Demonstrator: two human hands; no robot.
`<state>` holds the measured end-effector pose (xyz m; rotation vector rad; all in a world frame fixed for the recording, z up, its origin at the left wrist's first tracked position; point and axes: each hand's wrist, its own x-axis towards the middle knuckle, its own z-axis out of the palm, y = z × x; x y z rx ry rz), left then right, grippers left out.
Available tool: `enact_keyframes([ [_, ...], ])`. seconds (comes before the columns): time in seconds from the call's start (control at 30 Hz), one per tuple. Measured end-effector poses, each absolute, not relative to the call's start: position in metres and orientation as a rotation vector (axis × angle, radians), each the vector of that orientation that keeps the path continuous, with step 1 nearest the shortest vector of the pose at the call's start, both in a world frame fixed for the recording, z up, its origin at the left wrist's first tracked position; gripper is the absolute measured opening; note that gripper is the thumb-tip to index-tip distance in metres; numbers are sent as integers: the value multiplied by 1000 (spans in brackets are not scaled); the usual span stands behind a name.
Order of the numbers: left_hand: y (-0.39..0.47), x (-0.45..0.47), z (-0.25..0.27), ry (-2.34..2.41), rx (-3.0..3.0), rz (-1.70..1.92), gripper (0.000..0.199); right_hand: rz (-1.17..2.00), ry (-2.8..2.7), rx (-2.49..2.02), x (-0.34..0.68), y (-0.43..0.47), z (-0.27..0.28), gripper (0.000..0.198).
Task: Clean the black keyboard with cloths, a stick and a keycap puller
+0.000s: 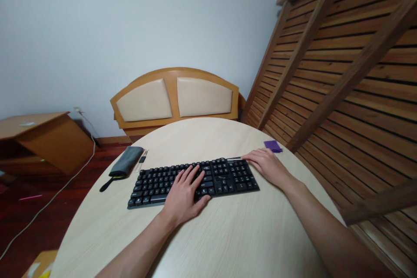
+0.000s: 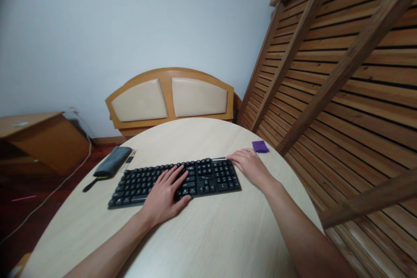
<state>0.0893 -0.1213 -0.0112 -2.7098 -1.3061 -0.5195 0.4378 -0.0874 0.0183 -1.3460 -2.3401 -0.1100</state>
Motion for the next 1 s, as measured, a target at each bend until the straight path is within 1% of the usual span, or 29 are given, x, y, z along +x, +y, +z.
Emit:
enact_keyframes([
  [0.17,-122,90,-12,-1318,-2706,-507,71,-103,-2291,-1431,474,-88,19,28],
  [0.3,-121,92,-13,-1332,-2710,-530,71,-174,-2187,-1564,488,-94,22,30],
  [0.47,-120,101,-14,-1378,-2718,-558,67,-195,-2081,-1677,445,-107,32,32],
  [0.57,-123,105,-11,-1360,-2724,-583,58,-108,-2130,-1605,406,-113,32,32],
  [0.67,-127,103,-8,-1381,-2662,-606,49,-116,-2172,-1538,378,-119,26,40],
  [0.73,-129,99,-7,-1436,-2593,-602,50,-171,-2216,-1536,366,-122,21,43],
  [0.87,-128,92,-11,-1538,-2529,-587,60,-288,-2278,-1579,352,-127,18,41],
  [1.0,-126,92,-16,-1540,-2546,-598,60,-360,-2295,-1605,344,-130,21,38],
])
